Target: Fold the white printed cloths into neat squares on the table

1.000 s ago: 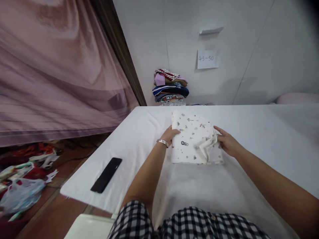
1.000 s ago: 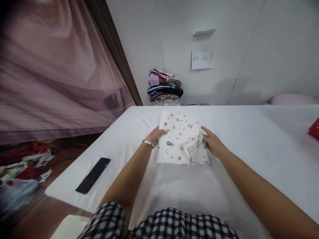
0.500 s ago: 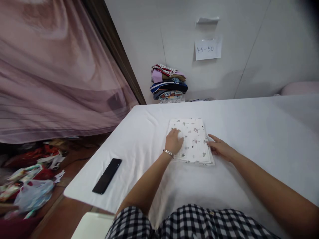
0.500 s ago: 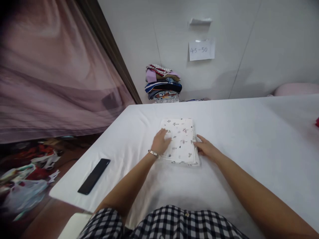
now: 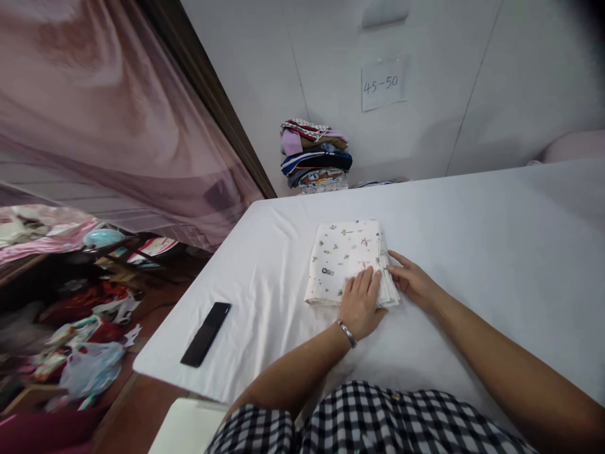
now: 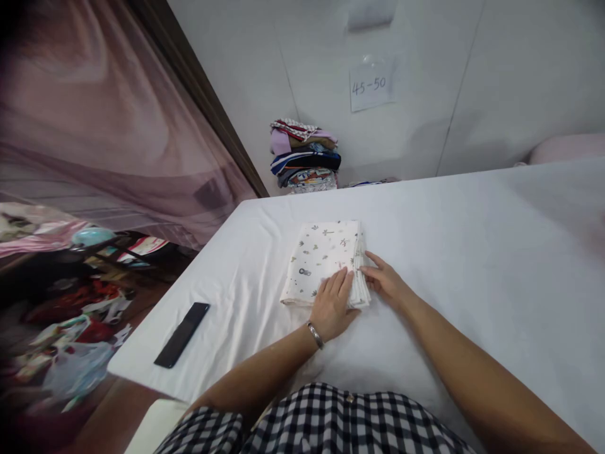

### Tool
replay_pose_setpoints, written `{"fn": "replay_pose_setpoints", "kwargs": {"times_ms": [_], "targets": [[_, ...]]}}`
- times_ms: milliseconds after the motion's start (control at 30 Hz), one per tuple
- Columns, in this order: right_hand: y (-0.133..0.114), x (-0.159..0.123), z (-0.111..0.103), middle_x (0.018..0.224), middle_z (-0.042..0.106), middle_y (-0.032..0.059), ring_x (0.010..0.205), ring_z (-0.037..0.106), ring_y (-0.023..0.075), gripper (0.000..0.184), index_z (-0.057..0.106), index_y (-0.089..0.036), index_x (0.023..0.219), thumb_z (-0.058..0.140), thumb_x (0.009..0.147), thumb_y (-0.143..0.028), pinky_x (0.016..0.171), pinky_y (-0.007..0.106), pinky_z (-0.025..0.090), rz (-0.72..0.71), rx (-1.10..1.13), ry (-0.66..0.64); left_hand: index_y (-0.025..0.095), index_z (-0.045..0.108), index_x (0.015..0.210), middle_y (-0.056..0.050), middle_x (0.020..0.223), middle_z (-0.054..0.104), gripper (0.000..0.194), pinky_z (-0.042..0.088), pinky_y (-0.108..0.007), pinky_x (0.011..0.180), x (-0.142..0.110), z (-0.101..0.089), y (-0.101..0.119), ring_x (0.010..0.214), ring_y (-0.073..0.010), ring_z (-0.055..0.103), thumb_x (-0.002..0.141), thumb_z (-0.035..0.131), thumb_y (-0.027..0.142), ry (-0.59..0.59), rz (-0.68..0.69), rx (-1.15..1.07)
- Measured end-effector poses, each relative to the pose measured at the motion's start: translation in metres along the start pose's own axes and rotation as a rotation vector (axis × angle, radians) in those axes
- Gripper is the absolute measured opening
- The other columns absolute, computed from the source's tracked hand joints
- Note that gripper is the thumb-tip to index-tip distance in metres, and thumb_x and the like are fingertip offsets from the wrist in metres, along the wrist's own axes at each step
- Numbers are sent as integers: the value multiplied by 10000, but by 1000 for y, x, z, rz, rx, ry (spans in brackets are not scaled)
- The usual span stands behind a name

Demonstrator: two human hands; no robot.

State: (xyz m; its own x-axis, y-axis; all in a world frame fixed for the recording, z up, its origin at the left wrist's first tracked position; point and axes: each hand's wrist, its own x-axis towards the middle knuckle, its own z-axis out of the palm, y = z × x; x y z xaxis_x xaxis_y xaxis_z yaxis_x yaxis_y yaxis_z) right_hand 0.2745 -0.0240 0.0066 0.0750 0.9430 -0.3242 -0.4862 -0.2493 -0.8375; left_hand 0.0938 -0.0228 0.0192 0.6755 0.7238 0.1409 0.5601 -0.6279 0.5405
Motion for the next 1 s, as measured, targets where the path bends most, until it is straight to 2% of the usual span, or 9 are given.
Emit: {"fn": "replay_pose_setpoints", "kwargs": {"times_ms": [167, 333, 433, 533, 633, 733, 867, 933, 1000], "targets": [[-1, -2, 0, 920, 696, 24, 769, 668, 172, 683, 376, -254, 1391, 663, 772, -241, 732, 328, 554, -40, -24, -50, 243, 341, 1408, -89, 1458, 383, 772, 284, -450, 1101, 5, -9, -4, 1327, -295, 359, 688, 578, 97, 72, -60, -129], [-1, -4, 4, 891, 701, 43, 712, 670, 177, 778, 288, -234, 1439, 683, 768, -255, 656, 319, 560, 1, -74, -37, 280, 401, 1378, -57, 1162, 637, 693, 419, -410, 982, 11, -25, -6, 1052, -290, 595, 718, 578, 156, 149, -297, -325], [0, -5, 9, 827, 697, 34, 726, 674, 188, 785, 225, -231, 1463, 648, 807, -314, 652, 328, 564, 37, -76, -38, 257, 351, 1414, -69, 1056, 677, 702, 449, -416, 932, 11, -26, -8, 965, -290, 631, 747, 556, 182, 123, -314, -285], [1, -5, 12, 965, 700, 64, 794, 677, 204, 792, 175, -247, 1478, 611, 828, -372, 698, 357, 566, 29, -51, -40, 224, 338, 1422, -103, 1254, 593, 739, 387, -446, 1012, 5, -16, -8, 1149, -310, 547, 718, 546, 137, 68, -171, -188], [4, -3, 9, 1165, 649, 104, 912, 667, 229, 862, 122, -249, 1491, 625, 807, -398, 739, 362, 559, 56, -84, 29, 206, 386, 1394, -89, 1436, 424, 748, 217, -471, 1130, -3, -2, -4, 1351, -296, 335, 673, 540, 81, 0, -22, -139], [8, -1, 5, 1196, 635, 105, 991, 647, 239, 912, 107, -250, 1496, 656, 779, -375, 794, 367, 547, 56, -142, 39, 220, 425, 1368, -67, 1478, 356, 726, 116, -488, 1160, -6, 1, 1, 1394, -288, 248, 670, 601, 128, -28, -27, -178], [6, -3, 5, 1128, 662, 107, 962, 656, 251, 952, 80, -231, 1503, 665, 767, -383, 797, 392, 545, 46, -219, 35, 257, 553, 1251, -63, 1400, 474, 566, 216, -453, 1143, 5, -21, -6, 1329, -285, 376, 710, 692, 347, -23, -56, -342], [4, -5, 7, 1104, 669, 110, 927, 665, 251, 968, 70, -222, 1506, 671, 761, -372, 787, 396, 547, 62, -222, 57, 257, 607, 1172, -71, 1367, 510, 456, 243, -425, 1133, 17, -38, -20, 1307, -272, 410, 745, 672, 404, 62, -116, -358], [1, -5, 8, 1090, 672, 112, 917, 665, 249, 969, 69, -217, 1507, 672, 762, -354, 790, 394, 546, 78, -216, 68, 238, 594, 1177, -90, 1412, 457, 450, 166, -424, 1154, 29, -53, -42, 1351, -266, 342, 762, 661, 398, 172, -204, -248]]}}
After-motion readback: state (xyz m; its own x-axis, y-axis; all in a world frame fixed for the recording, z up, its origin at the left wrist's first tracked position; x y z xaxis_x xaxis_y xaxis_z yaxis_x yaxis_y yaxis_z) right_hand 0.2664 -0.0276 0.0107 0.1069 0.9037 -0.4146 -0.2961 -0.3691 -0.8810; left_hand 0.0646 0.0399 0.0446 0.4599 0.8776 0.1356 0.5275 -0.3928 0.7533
